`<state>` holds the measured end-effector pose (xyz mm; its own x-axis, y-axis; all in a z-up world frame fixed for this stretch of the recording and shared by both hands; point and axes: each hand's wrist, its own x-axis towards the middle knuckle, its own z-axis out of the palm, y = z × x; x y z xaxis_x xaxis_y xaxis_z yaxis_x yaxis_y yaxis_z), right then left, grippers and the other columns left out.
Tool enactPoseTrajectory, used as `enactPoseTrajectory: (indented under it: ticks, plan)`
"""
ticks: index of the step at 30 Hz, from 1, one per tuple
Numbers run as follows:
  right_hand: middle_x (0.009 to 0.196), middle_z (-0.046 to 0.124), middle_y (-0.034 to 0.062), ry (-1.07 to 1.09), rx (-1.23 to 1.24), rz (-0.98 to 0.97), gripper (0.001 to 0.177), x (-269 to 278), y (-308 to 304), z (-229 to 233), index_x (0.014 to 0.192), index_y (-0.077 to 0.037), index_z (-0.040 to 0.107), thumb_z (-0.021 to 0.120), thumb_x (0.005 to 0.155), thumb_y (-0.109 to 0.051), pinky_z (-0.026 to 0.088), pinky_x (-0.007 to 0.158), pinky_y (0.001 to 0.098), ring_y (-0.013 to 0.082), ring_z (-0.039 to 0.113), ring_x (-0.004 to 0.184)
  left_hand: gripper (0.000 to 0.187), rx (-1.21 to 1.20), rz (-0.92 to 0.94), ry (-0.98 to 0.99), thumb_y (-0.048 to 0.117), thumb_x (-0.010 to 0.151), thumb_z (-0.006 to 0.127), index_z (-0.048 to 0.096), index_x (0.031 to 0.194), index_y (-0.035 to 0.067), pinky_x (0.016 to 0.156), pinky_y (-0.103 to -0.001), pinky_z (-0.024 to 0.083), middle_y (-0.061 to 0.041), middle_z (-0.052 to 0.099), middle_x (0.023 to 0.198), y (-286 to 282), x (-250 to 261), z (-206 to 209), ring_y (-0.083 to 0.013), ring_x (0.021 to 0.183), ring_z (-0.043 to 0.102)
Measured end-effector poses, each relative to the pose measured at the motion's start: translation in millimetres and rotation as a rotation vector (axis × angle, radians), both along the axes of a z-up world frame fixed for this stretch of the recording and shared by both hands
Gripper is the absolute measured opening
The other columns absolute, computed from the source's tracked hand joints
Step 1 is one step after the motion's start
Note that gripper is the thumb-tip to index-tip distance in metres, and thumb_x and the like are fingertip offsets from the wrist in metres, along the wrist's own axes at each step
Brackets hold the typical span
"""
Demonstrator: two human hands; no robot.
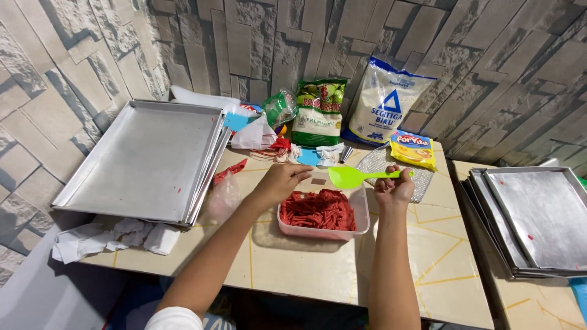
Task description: Mixing a red dough-like substance in a plastic container using a green spatula
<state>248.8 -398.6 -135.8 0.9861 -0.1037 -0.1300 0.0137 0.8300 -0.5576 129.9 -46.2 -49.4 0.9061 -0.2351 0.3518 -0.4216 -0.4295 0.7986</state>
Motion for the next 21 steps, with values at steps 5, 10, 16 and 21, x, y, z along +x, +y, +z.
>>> enactPoseTrajectory:
  ticks: [5, 10, 16, 21]
  plan:
    - [0.081, 0.06, -0.0046, -0.002, -0.011, -0.008, 0.042, -3, 2, 3, 0.099, -0.018, 0.061, 0.038, 0.107, -0.052, 0.023, 0.04, 0.0173, 0.0042, 0.03, 0.045, 0.027, 0.134, 0.218, -0.353, 0.021, 0.101, 0.058, 0.069, 0.124, 0.012, 0.104, -0.045, 0.046, -0.014, 0.063, 0.124, 1, -59, 2, -0.0344, 0.12, 0.06]
    - [0.081, 0.059, -0.0042, -0.007, -0.045, -0.016, 0.04, -6, 8, 5, 0.099, -0.019, 0.059, 0.037, 0.107, -0.052, 0.024, 0.04, 0.0181, 0.0044, 0.03, 0.045, 0.021, 0.354, 0.641, -0.543, 0.023, 0.093, 0.065, 0.073, 0.111, 0.017, 0.109, -0.049, 0.036, -0.007, 0.063, 0.123, 26, -126, -55, -0.0337, 0.126, 0.052]
    - [0.081, 0.058, -0.0033, 0.011, -0.117, -0.009, 0.042, 0, 35, -7, 0.101, -0.017, 0.057, 0.035, 0.109, -0.051, 0.023, 0.04, 0.0181, 0.0044, 0.032, 0.045, 0.063, 0.804, 0.676, 0.149, 0.051, 0.093, 0.056, 0.049, 0.146, 0.018, 0.115, -0.074, 0.007, -0.019, 0.037, 0.158, 52, -117, -90, -0.0466, 0.149, 0.023]
    - [0.085, 0.062, 0.0038, -0.053, -0.091, 0.065, 0.042, 11, 39, -20, 0.102, -0.013, 0.059, 0.04, 0.109, -0.05, 0.023, 0.036, 0.0177, 0.0055, 0.034, 0.045, 0.056, 0.859, 0.453, 0.43, 0.039, 0.099, 0.041, 0.036, 0.154, 0.031, 0.103, -0.076, 0.026, -0.01, 0.043, 0.152, 75, -56, -97, -0.0457, 0.139, 0.039]
